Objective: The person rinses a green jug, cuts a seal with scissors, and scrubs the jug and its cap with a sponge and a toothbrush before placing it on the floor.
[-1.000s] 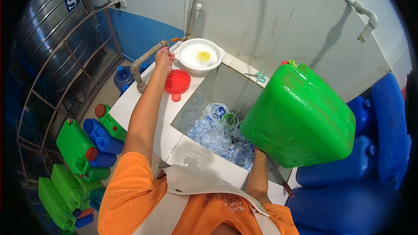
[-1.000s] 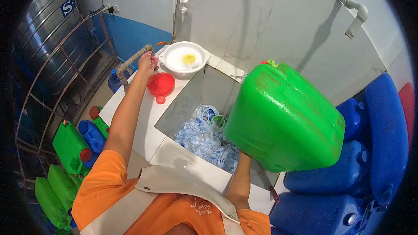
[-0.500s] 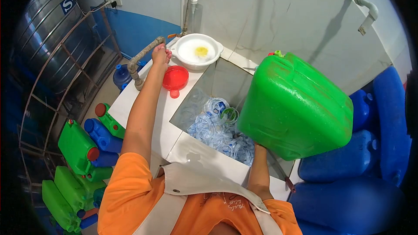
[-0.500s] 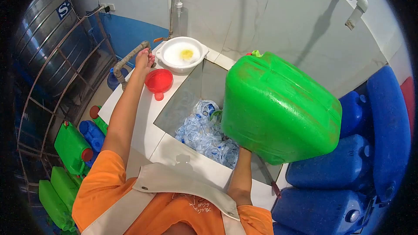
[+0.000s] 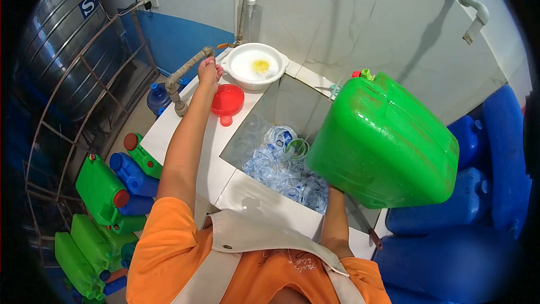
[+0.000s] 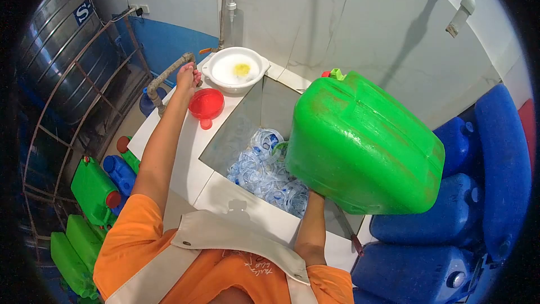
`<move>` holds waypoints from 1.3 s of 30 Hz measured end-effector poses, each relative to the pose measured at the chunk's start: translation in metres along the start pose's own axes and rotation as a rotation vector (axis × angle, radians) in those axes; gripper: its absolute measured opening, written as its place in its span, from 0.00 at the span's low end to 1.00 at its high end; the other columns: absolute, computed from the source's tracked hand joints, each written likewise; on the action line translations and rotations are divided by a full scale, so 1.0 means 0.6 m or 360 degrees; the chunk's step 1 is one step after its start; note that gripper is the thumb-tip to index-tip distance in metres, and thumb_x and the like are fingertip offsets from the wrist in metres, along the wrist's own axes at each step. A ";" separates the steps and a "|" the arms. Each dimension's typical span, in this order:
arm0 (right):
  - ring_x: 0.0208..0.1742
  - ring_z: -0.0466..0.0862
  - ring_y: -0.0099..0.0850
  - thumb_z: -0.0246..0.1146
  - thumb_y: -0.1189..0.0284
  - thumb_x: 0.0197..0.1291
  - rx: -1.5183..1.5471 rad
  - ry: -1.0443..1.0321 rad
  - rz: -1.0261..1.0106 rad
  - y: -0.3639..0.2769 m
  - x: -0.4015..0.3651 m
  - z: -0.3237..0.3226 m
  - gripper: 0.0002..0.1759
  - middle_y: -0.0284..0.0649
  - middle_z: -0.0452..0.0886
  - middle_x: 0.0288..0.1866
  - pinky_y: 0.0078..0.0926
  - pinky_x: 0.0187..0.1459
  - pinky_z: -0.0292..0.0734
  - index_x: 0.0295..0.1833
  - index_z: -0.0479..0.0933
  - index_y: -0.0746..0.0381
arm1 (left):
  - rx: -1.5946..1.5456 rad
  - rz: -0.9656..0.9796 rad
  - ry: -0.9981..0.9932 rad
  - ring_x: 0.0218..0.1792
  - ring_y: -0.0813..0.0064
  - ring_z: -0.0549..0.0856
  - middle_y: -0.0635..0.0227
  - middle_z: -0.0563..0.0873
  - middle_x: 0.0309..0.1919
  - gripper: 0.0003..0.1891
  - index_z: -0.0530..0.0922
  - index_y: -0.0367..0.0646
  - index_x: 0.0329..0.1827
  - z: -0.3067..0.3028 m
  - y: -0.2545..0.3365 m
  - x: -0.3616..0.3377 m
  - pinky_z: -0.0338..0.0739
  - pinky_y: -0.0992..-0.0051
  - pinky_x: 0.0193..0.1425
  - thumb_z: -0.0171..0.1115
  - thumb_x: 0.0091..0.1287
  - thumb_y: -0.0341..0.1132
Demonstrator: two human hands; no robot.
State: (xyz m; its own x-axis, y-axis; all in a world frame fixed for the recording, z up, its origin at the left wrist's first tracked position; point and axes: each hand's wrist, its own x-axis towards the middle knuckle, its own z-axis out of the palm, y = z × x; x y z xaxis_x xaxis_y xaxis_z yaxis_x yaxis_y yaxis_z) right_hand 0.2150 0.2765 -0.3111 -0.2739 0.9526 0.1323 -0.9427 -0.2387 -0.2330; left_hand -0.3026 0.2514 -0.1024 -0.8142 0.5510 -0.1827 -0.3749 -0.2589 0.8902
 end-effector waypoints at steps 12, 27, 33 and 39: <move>0.66 0.64 0.40 0.44 0.54 0.68 -0.0666 -0.0002 -0.0051 -0.001 -0.001 0.001 0.29 0.43 0.62 0.69 0.40 0.68 0.53 0.67 0.61 0.60 | 0.1569 0.1238 0.0245 0.43 0.52 0.76 0.51 0.77 0.36 0.15 0.72 0.36 0.51 -0.019 -0.009 -0.030 0.69 0.57 0.50 0.51 0.66 0.37; 0.64 0.67 0.40 0.47 0.57 0.66 -0.0703 0.0029 -0.0029 -0.007 -0.001 0.015 0.27 0.43 0.62 0.69 0.39 0.67 0.56 0.65 0.64 0.60 | 0.1848 0.1330 -0.0028 0.51 0.51 0.75 0.50 0.76 0.50 0.18 0.71 0.34 0.55 -0.029 0.001 -0.093 0.68 0.59 0.57 0.50 0.66 0.37; 0.63 0.68 0.40 0.48 0.58 0.65 -0.0749 0.0037 -0.0039 -0.008 0.003 0.027 0.26 0.43 0.62 0.69 0.38 0.66 0.57 0.64 0.65 0.61 | 0.2265 0.1518 -0.0156 0.52 0.52 0.75 0.51 0.77 0.50 0.16 0.74 0.37 0.50 -0.047 -0.068 -0.144 0.68 0.56 0.54 0.50 0.66 0.39; 0.62 0.69 0.40 0.49 0.60 0.64 -0.0873 0.0058 -0.0070 -0.050 0.013 0.091 0.25 0.44 0.62 0.69 0.38 0.66 0.58 0.63 0.66 0.61 | 0.1629 0.0451 -0.0624 0.65 0.53 0.65 0.45 0.65 0.64 0.34 0.63 0.35 0.66 0.025 0.019 -0.138 0.53 0.61 0.69 0.28 0.72 0.56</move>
State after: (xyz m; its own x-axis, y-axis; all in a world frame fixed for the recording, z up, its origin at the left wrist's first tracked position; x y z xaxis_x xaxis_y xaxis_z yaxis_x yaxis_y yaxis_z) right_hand 0.2309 0.2809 -0.2507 -0.2203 0.9677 0.1221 -0.7128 -0.0743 -0.6974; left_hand -0.2327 0.2150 -0.0708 -0.5492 0.8333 0.0633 0.4870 0.2575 0.8346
